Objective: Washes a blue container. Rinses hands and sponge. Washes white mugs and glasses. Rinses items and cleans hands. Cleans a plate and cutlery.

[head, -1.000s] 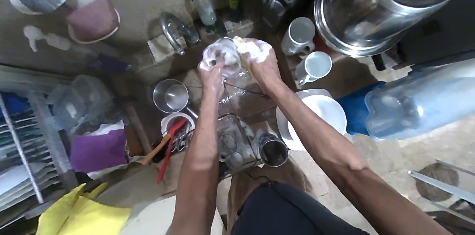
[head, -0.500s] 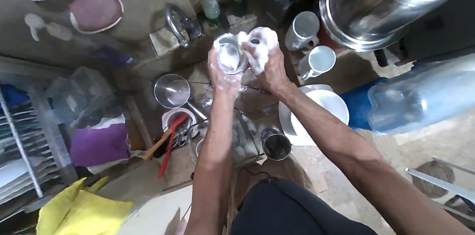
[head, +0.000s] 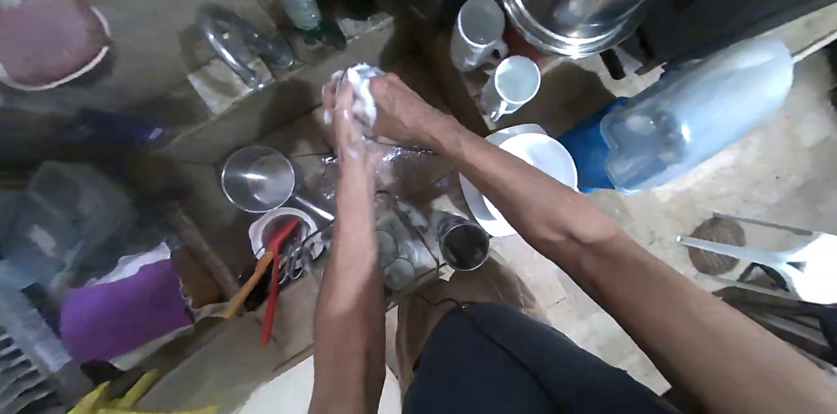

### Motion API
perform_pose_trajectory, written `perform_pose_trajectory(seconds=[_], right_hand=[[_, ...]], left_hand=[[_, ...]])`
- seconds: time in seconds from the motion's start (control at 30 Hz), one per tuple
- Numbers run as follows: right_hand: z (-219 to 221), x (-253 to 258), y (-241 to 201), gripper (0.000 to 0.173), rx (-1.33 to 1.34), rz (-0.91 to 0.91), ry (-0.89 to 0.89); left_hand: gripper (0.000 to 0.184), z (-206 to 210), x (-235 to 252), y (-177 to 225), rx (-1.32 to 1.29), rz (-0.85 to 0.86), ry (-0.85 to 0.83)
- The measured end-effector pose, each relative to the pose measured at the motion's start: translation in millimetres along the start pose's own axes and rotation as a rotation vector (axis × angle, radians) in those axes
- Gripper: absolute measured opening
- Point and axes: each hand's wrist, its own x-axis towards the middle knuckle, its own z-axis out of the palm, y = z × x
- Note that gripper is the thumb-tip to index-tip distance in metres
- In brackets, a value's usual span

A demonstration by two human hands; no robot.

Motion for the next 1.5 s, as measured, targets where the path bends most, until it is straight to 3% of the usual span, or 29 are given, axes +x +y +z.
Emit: perform_pose_trajectory(seconds=[0.1,0.27,0.47,0.53,0.63,0.77,1.03,1.2,1.5], right_hand=[[-15.9,-14.4,8.0,0.034,0.026,-0.084,-0.095],[-25.6,-85.8,37.5,0.034,0.34,0.084,0.094],[-52.3,-201.0,63.1,0.031,0.389,0.391,0.37],[-58.4,-229.8,69.2,0.034,0.38,0.502,0.436],[-63.6,-257.5,81.3,0.038,0.447,0.599,0.506],[-68.3,-271.6,91.0,0.033,0.512,0.635,0.532],[-77.0,-276.2,99.3,0.036,0.462,0.582,0.473],[-83.1,-273.0,116.3,0.034,0.392,0.545,0.684],[-62.6,-303.3,111.8,0.028,-0.027,0.488,0.364]], left_hand=[[0.034,-9.3,6.0,0.1,0.098,-0.04,0.023],[0.048,18.2,8.1,19.7,0.437,-0.156,0.142],[0.031,101.7,-4.7,-5.4,0.778,0.043,-0.272],[0.03,131.7,-8.2,-19.9,0.902,-0.035,-0.343],[0.031,165.2,-9.5,-28.9,1.057,-0.285,-0.395],[0.034,182.4,-1.9,-36.2,1.18,-0.356,-0.401],[0.024,181.8,-1.9,-36.1,1.274,-0.193,-0.467],[0.025,173.6,-4.3,-42.3,1.248,-0.167,-0.489],[0.031,192.0,-8.5,-41.7,1.241,-0.298,-0.494]])
